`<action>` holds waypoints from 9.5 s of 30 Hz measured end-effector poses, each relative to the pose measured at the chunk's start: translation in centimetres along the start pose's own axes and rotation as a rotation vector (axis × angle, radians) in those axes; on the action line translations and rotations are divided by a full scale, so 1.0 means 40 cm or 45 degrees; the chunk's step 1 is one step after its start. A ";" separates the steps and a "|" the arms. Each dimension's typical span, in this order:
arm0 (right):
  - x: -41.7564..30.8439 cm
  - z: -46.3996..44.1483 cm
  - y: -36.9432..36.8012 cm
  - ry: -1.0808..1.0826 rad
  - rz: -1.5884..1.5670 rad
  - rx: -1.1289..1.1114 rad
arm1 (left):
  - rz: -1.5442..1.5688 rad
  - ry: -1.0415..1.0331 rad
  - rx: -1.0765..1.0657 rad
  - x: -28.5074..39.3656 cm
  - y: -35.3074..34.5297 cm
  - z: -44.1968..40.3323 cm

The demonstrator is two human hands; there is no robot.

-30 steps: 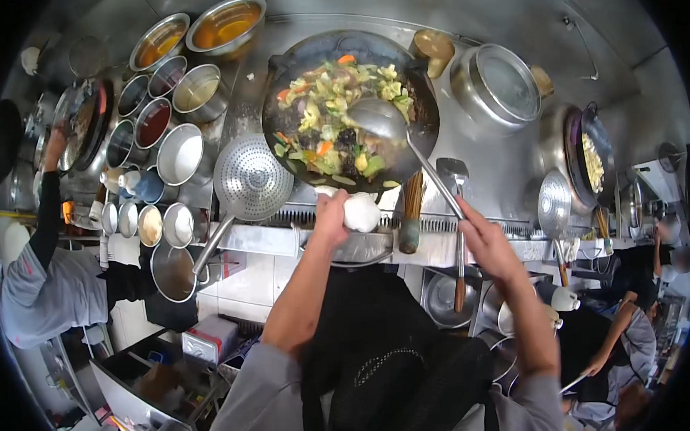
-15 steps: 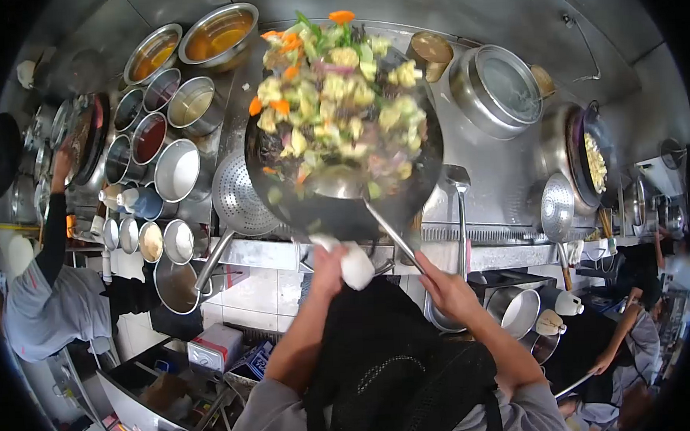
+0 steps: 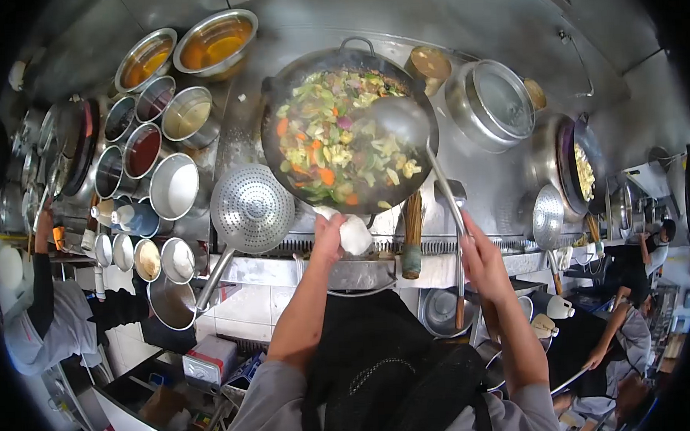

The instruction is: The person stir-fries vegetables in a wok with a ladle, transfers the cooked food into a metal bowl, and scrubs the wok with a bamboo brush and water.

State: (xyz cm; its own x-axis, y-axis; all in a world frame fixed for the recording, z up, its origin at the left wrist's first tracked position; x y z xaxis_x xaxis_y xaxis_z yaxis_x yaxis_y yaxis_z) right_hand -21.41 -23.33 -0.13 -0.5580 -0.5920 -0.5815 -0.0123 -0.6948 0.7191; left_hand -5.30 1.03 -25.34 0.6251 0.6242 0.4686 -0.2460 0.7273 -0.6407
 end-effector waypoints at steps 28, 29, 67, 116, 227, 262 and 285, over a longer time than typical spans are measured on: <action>0.030 -0.139 0.113 0.770 1.420 0.455 | 0.083 0.023 -0.120 0.008 -0.010 -0.017; 0.015 -0.109 0.145 0.688 1.570 0.476 | 0.078 0.078 -0.134 0.008 -0.012 -0.016; -0.014 0.071 0.105 0.541 1.178 -0.370 | -0.029 0.004 -0.001 -0.022 -0.078 0.253; -0.093 -0.379 -0.014 0.940 1.711 0.376 | -0.051 -0.063 -0.072 0.040 -0.039 0.004; -0.010 -0.341 0.106 0.519 1.226 0.487 | -0.053 0.082 0.000 0.000 -0.021 -0.019; 0.118 0.267 -0.195 0.553 0.640 0.145 | 0.193 -0.030 -0.242 0.010 -0.021 0.090; -0.147 -0.409 -0.055 0.345 0.395 0.563 | -0.359 0.093 -0.042 0.055 -0.043 0.036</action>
State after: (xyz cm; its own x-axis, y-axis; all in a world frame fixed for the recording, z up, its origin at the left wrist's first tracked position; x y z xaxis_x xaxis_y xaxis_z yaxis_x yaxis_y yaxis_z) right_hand -4.54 -25.00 -4.54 -0.3601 -0.8632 -0.3539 -0.2593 -0.2718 0.9268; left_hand -4.58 1.57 -22.33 0.7171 0.3757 0.5870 -0.0315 0.8588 -0.5113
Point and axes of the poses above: each hand's wrist, its own z-axis away from the middle knuckle, its own y-axis out of the back of the hand, x = y × z, the point moved 6 cm from there along -z, towards the middle knuckle, and after that the axes turned 13 degrees about z, right-handed, at the moved point
